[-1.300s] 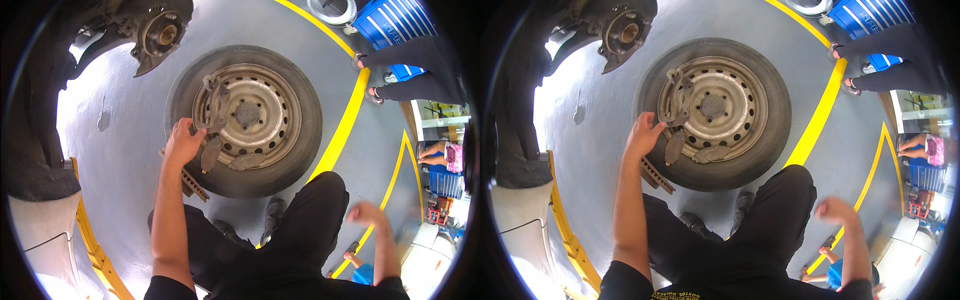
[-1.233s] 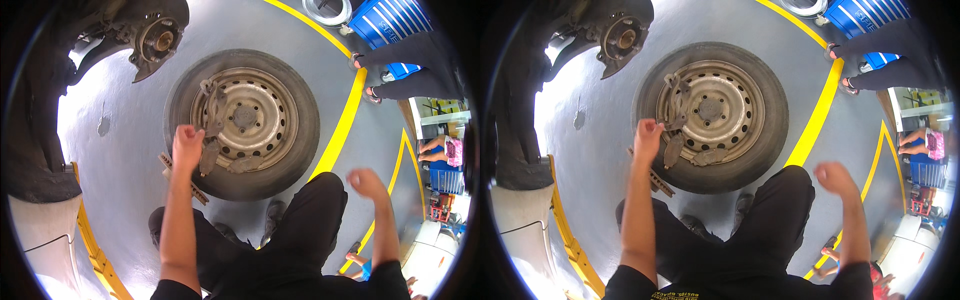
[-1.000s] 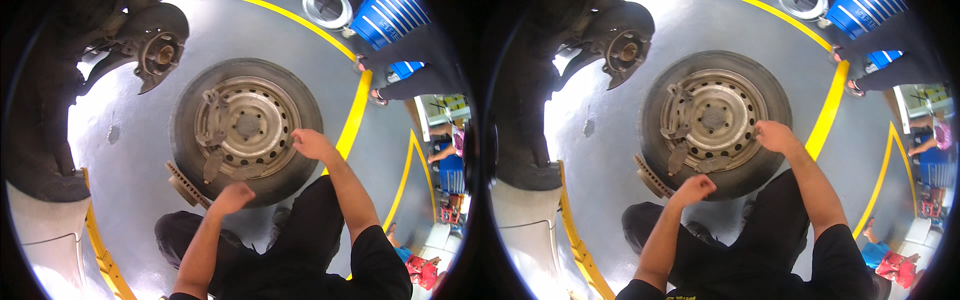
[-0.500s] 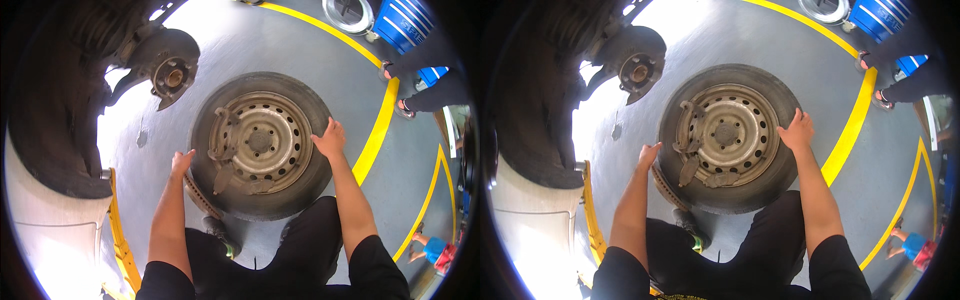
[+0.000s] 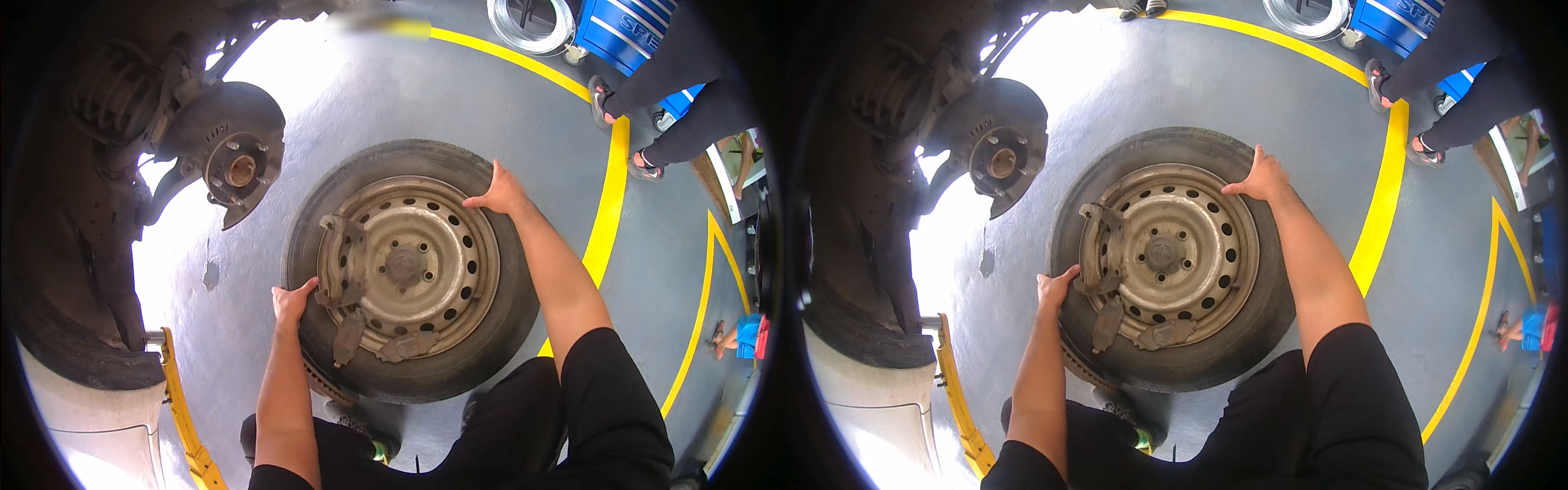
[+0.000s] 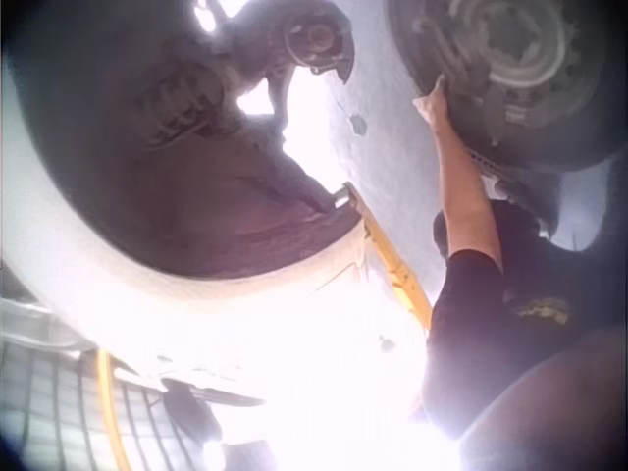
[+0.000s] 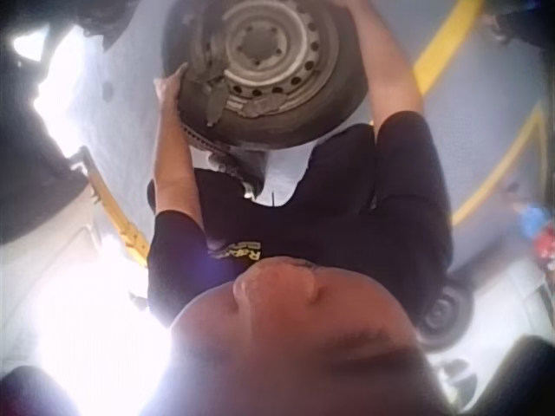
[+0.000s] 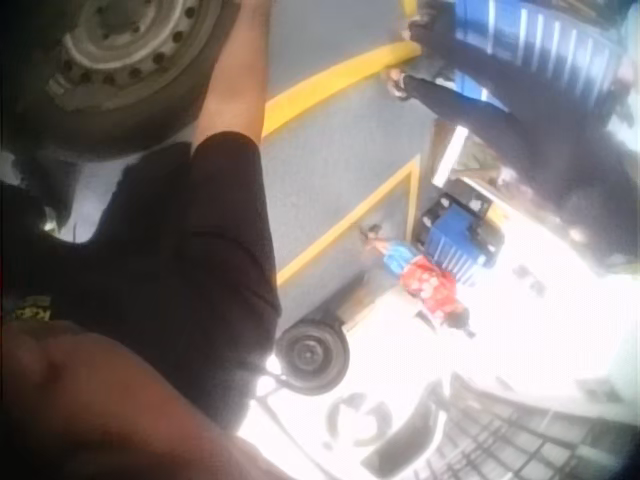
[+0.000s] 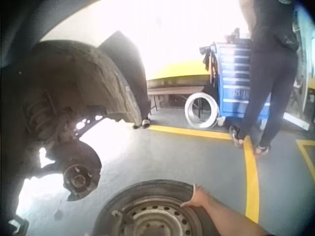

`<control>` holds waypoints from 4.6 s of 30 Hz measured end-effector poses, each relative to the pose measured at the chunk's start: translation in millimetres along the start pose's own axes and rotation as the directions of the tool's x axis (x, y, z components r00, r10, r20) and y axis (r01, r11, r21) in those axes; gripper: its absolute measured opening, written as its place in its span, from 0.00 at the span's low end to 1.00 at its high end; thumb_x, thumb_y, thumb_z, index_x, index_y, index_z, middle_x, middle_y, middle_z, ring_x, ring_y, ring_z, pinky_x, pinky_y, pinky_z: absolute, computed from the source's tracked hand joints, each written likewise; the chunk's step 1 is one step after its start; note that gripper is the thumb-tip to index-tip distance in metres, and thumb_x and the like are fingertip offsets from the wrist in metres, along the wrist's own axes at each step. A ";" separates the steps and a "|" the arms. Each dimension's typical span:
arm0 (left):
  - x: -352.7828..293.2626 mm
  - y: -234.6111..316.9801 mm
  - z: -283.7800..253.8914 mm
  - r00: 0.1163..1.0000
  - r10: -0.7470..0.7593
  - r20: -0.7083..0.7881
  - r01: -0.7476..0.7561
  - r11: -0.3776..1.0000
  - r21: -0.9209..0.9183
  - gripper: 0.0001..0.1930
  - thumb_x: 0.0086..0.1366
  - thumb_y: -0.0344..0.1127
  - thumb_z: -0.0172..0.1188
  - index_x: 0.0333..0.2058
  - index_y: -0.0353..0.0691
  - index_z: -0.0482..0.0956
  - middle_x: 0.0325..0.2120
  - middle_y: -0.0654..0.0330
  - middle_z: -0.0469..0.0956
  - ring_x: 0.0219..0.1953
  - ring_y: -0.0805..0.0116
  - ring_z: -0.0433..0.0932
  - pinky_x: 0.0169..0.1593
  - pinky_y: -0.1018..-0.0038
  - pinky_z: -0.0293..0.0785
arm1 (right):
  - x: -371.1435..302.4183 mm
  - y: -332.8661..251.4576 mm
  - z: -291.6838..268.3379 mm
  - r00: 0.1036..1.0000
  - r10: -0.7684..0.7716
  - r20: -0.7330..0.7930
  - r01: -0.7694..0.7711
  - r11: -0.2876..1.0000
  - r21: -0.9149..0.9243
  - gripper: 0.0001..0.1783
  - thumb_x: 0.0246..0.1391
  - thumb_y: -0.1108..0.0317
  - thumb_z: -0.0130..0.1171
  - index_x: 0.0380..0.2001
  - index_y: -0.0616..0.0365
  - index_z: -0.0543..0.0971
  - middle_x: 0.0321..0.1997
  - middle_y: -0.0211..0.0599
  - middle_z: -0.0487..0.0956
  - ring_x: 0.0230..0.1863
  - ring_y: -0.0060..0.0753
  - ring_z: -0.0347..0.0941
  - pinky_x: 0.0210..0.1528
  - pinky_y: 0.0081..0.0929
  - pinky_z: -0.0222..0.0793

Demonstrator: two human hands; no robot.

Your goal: The person positions a brake rotor onto the wheel hub by hand, then fits the brake caliper bracket over the rotor and secures it with bolts.

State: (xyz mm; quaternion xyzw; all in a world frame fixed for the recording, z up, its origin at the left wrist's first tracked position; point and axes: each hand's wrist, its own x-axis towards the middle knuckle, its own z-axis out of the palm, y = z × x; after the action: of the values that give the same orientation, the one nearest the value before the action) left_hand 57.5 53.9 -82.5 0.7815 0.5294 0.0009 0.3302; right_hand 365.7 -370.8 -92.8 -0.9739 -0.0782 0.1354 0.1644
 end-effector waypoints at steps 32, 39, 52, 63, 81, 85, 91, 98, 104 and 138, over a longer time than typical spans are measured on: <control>159.1 30.6 -87.5 0.681 0.092 0.727 -0.404 0.875 0.268 0.37 0.69 0.63 0.53 0.64 0.39 0.66 0.62 0.47 0.69 0.64 0.53 0.68 0.67 0.50 0.63 | -104.8 80.9 27.1 0.956 0.214 -0.203 -0.171 0.962 0.212 0.63 0.38 0.42 0.78 0.67 0.72 0.58 0.66 0.61 0.67 0.67 0.55 0.65 0.68 0.43 0.60; 157.9 -173.1 -78.5 0.724 0.060 0.687 -0.171 0.981 0.095 0.33 0.71 0.57 0.55 0.66 0.44 0.65 0.65 0.50 0.66 0.68 0.56 0.63 0.68 0.55 0.62 | -107.8 73.7 31.2 0.921 0.065 -0.385 -0.153 0.967 -0.204 0.52 0.48 0.48 0.72 0.69 0.64 0.60 0.67 0.57 0.66 0.67 0.55 0.65 0.68 0.41 0.60; 196.6 -160.1 19.4 0.375 0.174 0.910 0.279 0.915 -0.290 0.40 0.68 0.72 0.43 0.67 0.48 0.65 0.67 0.54 0.65 0.71 0.56 0.58 0.72 0.50 0.48 | -301.6 -313.1 121.6 0.706 -0.318 0.633 0.261 0.947 0.186 0.27 0.61 0.54 0.59 0.52 0.67 0.72 0.53 0.57 0.76 0.57 0.55 0.73 0.59 0.46 0.70; 185.7 -174.6 6.1 0.294 0.190 0.937 0.567 0.754 -0.330 0.35 0.74 0.60 0.46 0.64 0.36 0.66 0.62 0.53 0.71 0.64 0.59 0.69 0.70 0.60 0.59 | -357.1 -366.7 187.6 0.950 0.247 0.192 -0.306 0.861 0.407 0.35 0.49 0.51 0.72 0.51 0.66 0.73 0.48 0.52 0.81 0.51 0.50 0.79 0.54 0.40 0.73; 170.8 4.8 -186.4 0.888 0.403 0.221 -0.367 0.911 -0.186 0.44 0.69 0.71 0.43 0.52 0.26 0.75 0.53 0.40 0.77 0.54 0.44 0.77 0.60 0.56 0.70 | -259.5 -363.8 98.5 0.998 0.007 -0.058 0.057 0.126 0.990 0.18 0.51 0.69 0.73 0.40 0.59 0.74 0.25 0.21 0.69 0.23 0.15 0.63 0.25 0.17 0.62; 55.1 131.2 -291.3 0.746 0.651 -0.144 -0.649 0.758 0.065 0.38 0.69 0.67 0.49 0.35 0.27 0.79 0.32 0.35 0.79 0.38 0.42 0.80 0.46 0.56 0.73 | -185.2 -373.0 9.4 0.998 0.005 -0.069 0.068 -0.226 0.972 0.14 0.58 0.62 0.67 0.35 0.56 0.73 0.28 0.20 0.70 0.26 0.15 0.63 0.33 0.17 0.65; -14.1 218.3 -312.2 0.499 0.715 -0.489 -0.773 0.623 0.122 0.35 0.54 0.64 0.72 0.24 0.28 0.78 0.16 0.56 0.74 0.21 0.66 0.68 0.30 0.67 0.71 | -132.8 -394.6 -18.6 0.975 0.072 -0.209 0.210 -0.594 0.776 0.14 0.63 0.54 0.62 0.35 0.53 0.74 0.34 0.24 0.76 0.36 0.19 0.71 0.42 0.23 0.68; 3.6 182.0 -276.4 0.579 0.755 -0.307 -0.789 0.614 0.022 0.26 0.61 0.52 0.71 0.24 0.31 0.75 0.18 0.65 0.71 0.23 0.76 0.63 0.28 0.73 0.65 | -95.3 -378.7 27.8 1.000 0.001 -0.014 0.012 -0.539 0.842 0.22 0.60 0.48 0.64 0.37 0.59 0.77 0.34 0.32 0.79 0.35 0.24 0.74 0.40 0.25 0.71; 34.2 150.5 -237.5 0.689 0.679 -0.255 -0.725 0.639 -0.257 0.18 0.60 0.42 0.73 0.27 0.32 0.78 0.19 0.66 0.74 0.23 0.80 0.67 0.28 0.78 0.65 | -62.1 -388.4 109.5 0.994 -0.080 0.076 -0.107 -0.525 0.845 0.28 0.62 0.44 0.59 0.45 0.63 0.79 0.41 0.39 0.81 0.41 0.31 0.77 0.45 0.29 0.73; 127.0 220.2 -219.9 0.610 0.481 -0.630 -0.696 0.706 -0.135 0.22 0.49 0.42 0.81 0.33 0.33 0.80 0.26 0.60 0.80 0.28 0.71 0.77 0.36 0.73 0.75 | 91.1 -506.4 121.4 0.968 -0.236 0.087 -0.220 -0.628 0.746 0.37 0.66 0.39 0.50 0.61 0.63 0.71 0.61 0.50 0.75 0.61 0.46 0.70 0.66 0.43 0.64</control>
State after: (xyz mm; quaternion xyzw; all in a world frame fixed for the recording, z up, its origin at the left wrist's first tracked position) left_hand 218.2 223.6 159.1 0.8013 0.2974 0.4351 0.2831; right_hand 362.6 156.3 -51.9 -0.2355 0.0598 0.2481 0.9378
